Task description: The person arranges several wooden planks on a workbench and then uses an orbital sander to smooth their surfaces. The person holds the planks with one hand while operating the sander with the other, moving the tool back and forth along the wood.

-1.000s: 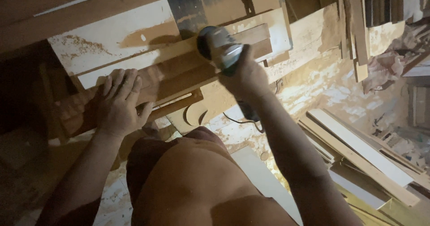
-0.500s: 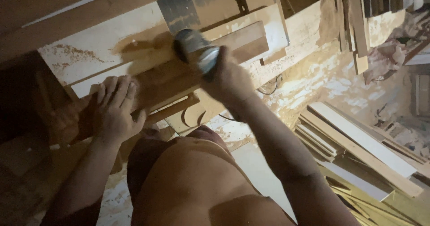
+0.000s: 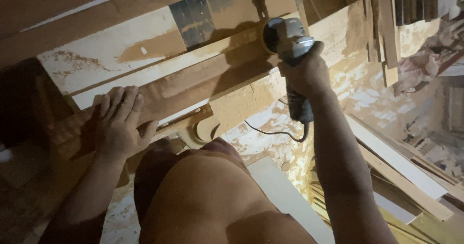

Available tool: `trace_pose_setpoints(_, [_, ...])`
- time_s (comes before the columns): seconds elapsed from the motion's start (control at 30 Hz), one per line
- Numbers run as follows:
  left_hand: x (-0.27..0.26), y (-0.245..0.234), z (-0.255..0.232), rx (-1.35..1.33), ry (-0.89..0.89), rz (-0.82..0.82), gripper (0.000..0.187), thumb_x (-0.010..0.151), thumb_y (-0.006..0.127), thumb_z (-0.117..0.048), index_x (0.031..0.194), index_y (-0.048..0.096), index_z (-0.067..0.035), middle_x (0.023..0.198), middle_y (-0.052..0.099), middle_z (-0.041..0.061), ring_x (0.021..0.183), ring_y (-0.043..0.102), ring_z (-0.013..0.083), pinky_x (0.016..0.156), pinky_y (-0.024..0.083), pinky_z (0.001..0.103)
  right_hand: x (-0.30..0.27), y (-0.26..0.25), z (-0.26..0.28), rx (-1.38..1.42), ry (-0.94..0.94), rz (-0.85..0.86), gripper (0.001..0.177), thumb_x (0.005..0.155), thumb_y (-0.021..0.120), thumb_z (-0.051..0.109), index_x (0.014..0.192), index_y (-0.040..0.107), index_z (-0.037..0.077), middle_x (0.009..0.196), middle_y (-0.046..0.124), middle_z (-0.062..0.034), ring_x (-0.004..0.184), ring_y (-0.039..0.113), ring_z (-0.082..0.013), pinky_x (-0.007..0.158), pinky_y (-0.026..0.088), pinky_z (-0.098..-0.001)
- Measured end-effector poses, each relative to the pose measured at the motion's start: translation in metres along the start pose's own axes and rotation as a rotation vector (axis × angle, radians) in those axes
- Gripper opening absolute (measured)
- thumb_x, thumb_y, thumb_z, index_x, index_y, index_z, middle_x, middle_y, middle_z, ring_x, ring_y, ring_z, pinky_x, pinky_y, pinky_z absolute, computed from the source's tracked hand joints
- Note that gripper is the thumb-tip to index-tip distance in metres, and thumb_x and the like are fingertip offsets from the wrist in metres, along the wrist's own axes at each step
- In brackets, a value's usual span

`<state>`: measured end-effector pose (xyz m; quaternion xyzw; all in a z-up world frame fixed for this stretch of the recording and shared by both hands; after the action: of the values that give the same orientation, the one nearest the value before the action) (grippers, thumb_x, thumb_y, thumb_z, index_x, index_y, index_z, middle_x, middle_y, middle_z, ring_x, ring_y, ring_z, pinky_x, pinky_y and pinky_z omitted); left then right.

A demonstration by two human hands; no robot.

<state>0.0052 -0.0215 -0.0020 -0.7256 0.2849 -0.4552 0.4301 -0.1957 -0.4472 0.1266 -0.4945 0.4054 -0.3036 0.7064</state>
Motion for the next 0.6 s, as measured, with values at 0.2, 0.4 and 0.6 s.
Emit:
trace_pose_setpoints(0.2, [0.022, -0.025, -0.008, -0.108, 0.012, -0.005, 0.063, 0.099, 0.067, -0.048, 0.126, 0.078, 0.008, 0.145, 0.070, 0.027, 0.130, 0.066, 0.0488, 0.115, 0.046, 0.061, -0.048, -0.011, 0.072, 0.032, 0.189, 0.174, 0.079, 0.083, 0.083, 0.050, 0.136, 0.037, 0.012, 0.127, 0.070, -0.0222, 0.106, 0.070, -0.0467, 0.079, 0.055, -0.0578])
trace_pose_setpoints(0.4, [0.014, -0.014, -0.003, -0.094, 0.027, 0.020, 0.064, 0.093, 0.068, -0.040, 0.134, 0.072, 0.008, 0.149, 0.067, 0.026, 0.131, 0.063, 0.0525, 0.115, 0.045, 0.064, -0.094, 0.035, 0.135, -0.011, -0.140, 0.312, 0.069, 0.085, 0.074, 0.033, 0.138, 0.034, 0.012, 0.102, 0.075, -0.0240, 0.082, 0.074, -0.0512, 0.057, 0.057, -0.0604])
trace_pose_setpoints(0.6, [0.021, -0.023, -0.006, -0.013, 0.029, 0.056, 0.062, 0.083, 0.070, -0.035, 0.127, 0.078, 0.008, 0.148, 0.069, 0.022, 0.129, 0.063, 0.0465, 0.111, 0.046, 0.057, -0.084, 0.014, 0.143, 0.097, -0.201, 0.293, 0.050, 0.090, 0.068, 0.027, 0.128, 0.042, 0.007, 0.112, 0.071, -0.0228, 0.085, 0.075, -0.0466, 0.060, 0.059, -0.0561])
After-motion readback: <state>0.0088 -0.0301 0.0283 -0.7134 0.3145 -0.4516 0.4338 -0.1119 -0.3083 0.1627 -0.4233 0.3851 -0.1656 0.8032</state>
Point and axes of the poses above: each hand's wrist, its own x-axis towards the middle knuckle, its own y-axis out of the palm, z = x × y, the point moved 3 cm from there along x, towards the middle knuckle
